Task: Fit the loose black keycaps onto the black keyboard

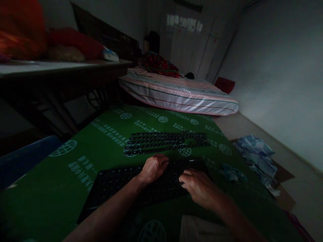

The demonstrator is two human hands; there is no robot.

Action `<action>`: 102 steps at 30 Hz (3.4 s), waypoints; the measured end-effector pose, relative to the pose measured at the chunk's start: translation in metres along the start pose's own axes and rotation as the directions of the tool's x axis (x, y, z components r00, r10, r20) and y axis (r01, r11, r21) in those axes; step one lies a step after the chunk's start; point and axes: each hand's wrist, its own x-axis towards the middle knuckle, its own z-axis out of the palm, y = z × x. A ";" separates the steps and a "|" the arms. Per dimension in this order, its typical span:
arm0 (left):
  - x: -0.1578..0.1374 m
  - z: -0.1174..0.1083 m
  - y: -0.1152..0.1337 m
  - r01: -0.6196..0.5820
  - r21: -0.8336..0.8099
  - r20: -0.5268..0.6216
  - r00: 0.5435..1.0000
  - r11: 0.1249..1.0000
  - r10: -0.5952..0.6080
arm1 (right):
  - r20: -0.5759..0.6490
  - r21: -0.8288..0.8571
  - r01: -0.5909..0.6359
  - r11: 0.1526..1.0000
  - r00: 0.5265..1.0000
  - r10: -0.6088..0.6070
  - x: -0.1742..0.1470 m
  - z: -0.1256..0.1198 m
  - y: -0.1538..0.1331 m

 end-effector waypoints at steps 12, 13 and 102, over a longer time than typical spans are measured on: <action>-0.042 -0.025 0.039 -0.149 0.167 0.102 0.986 0.975 0.133 | -0.236 0.322 -0.083 0.943 0.958 0.165 -0.046 0.075 -0.030; -0.053 -0.026 0.038 -0.158 0.162 0.097 0.985 0.974 0.144 | -0.268 0.357 -0.083 0.930 0.945 0.188 -0.047 0.079 -0.032; -0.173 -0.040 -0.058 0.572 -0.253 -0.457 0.640 0.780 -0.618 | -0.062 0.887 -0.277 0.370 0.721 0.690 -0.055 0.149 -0.001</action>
